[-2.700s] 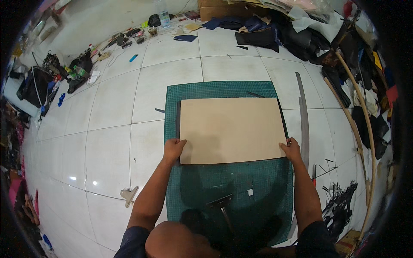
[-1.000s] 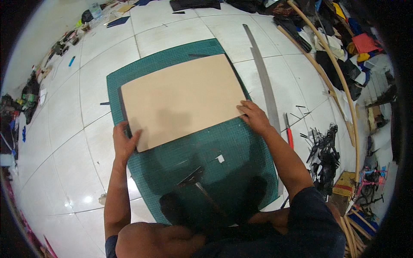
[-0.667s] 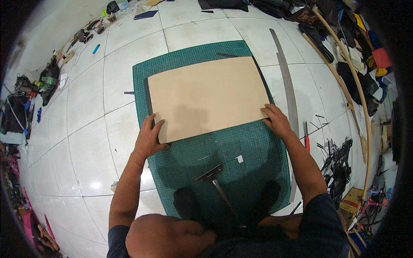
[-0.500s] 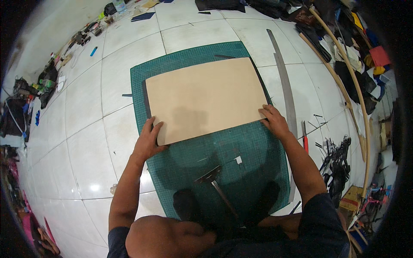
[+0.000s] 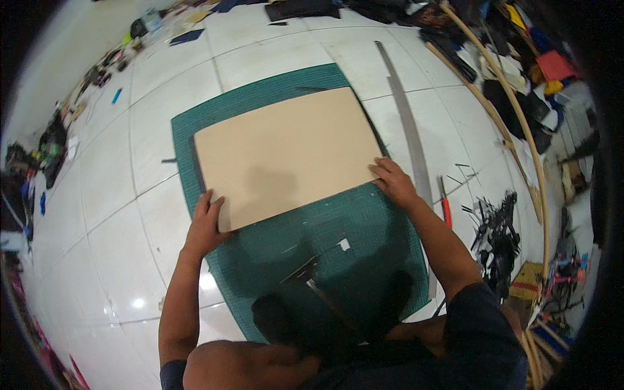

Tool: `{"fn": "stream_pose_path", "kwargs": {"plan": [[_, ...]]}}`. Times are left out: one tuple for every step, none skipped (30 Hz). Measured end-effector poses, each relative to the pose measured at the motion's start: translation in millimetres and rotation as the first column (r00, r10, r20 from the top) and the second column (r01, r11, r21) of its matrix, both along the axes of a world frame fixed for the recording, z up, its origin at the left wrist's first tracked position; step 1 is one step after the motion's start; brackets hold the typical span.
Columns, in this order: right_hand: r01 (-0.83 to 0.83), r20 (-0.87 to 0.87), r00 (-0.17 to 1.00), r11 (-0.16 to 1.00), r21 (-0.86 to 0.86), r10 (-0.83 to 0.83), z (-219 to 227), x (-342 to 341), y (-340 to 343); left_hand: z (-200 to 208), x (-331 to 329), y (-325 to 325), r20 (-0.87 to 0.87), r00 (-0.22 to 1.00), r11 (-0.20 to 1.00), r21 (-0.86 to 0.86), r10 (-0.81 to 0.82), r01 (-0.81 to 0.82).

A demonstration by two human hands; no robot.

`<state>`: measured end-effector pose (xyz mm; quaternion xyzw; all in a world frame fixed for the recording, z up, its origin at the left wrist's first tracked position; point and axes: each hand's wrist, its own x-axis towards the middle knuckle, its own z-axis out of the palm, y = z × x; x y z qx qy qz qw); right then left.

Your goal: The person aligns a black sheet on a green cutting mat, trims the edge using a utility knife and a ruler, and then places a cardboard template over the sheet.

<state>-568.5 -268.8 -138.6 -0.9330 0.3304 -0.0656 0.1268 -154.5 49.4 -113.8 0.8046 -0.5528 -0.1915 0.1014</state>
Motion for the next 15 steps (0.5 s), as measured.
{"fn": "stream_pose_path", "kwargs": {"plan": [[-0.003,-0.033,0.999,1.0,0.022,0.004,2.2,0.1,0.0,-2.0,0.4,0.2,0.002,1.0,1.0,-0.007,-0.013,0.013],[-0.002,-0.067,0.998,0.999,0.046,0.005,5.1,-1.4,-2.3,-3.1,0.8,1.1,0.003,1.0,0.999,-0.013,-0.03,0.03],[0.002,-0.099,0.995,0.998,0.067,0.005,8.7,-3.1,-6.2,-1.0,-1.2,-3.4,0.005,0.999,0.999,-0.024,-0.046,0.046],[-0.003,-0.134,0.991,0.998,0.06,0.011,13.2,-8.7,-7.7,12.4,-8.2,-11.8,0.037,0.997,0.998,-0.002,-0.067,0.067],[-0.011,-0.16,0.987,0.998,0.058,0.02,19.0,-8.8,-7.9,26.8,-10.9,-18.8,0.078,0.993,0.996,0.022,-0.085,0.083],[-0.025,-0.176,0.984,0.998,0.057,0.035,26.4,-3.6,-9.4,27.5,1.3,-24.3,0.035,0.996,0.992,-0.093,-0.08,0.083],[0.003,-0.151,0.989,0.998,0.061,0.006,37.2,1.9,-8.3,31.5,13.9,-32.7,-0.007,0.999,0.981,-0.188,-0.04,0.038],[0.026,-0.13,0.991,0.998,0.064,-0.018,55.7,8.3,-8.0,38.1,26.8,-50.5,0.033,0.998,0.975,-0.213,-0.056,0.061],[0.051,-0.113,0.993,0.996,0.069,-0.043,73.9,10.8,-8.6,47.7,33.9,-77.2,0.069,0.995,0.968,-0.234,-0.072,0.086],[0.047,-0.128,0.991,0.995,0.093,-0.035,88.0,9.8,-10.3,58.6,33.8,-108.9,-0.006,0.995,0.975,-0.198,-0.103,0.099],[-0.029,-0.159,0.986,0.993,0.112,0.047,81.2,-0.8,-8.9,66.3,29.1,-149.8,-0.092,0.986,0.979,-0.163,-0.137,0.121],[-0.108,-0.186,0.974,0.986,0.129,0.131,73.4,-10.5,-3.5,71.4,23.7,-191.8,-0.172,0.971,0.981,-0.132,-0.165,0.143],[-0.191,-0.2,0.955,0.97,0.151,0.219,65.8,-13.5,1.1,71.8,18.6,-230.7,-0.138,0.975,0.984,-0.08,-0.172,0.162],[-0.192,-0.35,0.888,0.932,0.306,0.298,72.1,2.8,5.3,74.3,15.9,-265.9,-0.09,0.981,0.985,-0.018,-0.172,0.171],[-0.168,-0.348,0.896,0.936,0.308,0.276,68.4,-4.8,1.0,79.0,2.3,-302.1,-0.105,0.981,0.984,0.056,-0.163,0.17]]}}
